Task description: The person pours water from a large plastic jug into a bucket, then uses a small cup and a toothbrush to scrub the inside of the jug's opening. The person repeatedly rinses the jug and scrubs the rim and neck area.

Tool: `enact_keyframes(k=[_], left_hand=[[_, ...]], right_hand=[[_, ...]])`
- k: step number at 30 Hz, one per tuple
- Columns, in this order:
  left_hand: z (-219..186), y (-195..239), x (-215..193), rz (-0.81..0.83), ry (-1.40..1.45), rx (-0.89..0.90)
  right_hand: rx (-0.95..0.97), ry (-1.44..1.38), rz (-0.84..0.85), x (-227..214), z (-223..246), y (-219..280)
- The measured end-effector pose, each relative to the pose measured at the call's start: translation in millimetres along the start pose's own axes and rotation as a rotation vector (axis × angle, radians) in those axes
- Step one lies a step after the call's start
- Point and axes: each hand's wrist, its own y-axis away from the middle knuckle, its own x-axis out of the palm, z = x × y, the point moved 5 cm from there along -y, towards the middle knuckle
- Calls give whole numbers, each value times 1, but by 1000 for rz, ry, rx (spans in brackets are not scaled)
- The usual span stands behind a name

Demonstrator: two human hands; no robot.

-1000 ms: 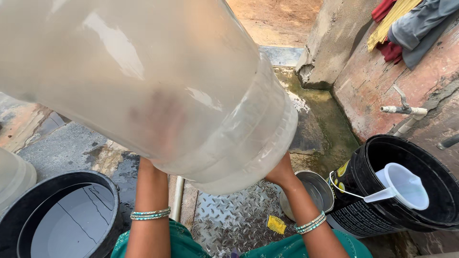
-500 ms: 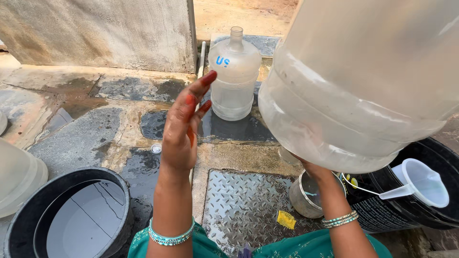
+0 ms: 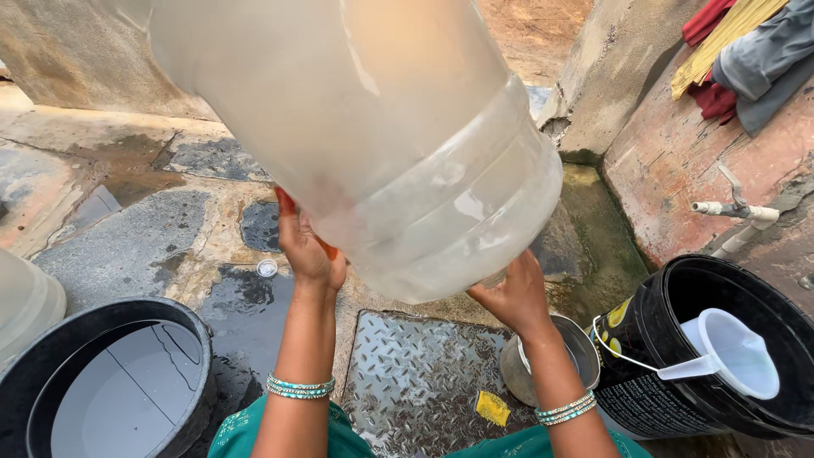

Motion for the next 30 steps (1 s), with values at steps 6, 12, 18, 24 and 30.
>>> enact_keyframes(k=[6, 12, 18, 24, 30], left_hand=[[-36, 24, 54, 376, -333, 151], [-37, -7, 22, 78, -508, 11], [-3, -26, -37, -174, -309, -53], [-15, -3, -11, 44, 113, 77], [-25, 28, 62, 428, -376, 90]], right_hand=[[157, -7, -108, -5, -3, -7], [482, -649, 162, 35, -28, 19], [195, -263, 249, 38, -14, 19], [126, -46, 97, 32, -12, 7], [305, -231, -61, 43, 1, 2]])
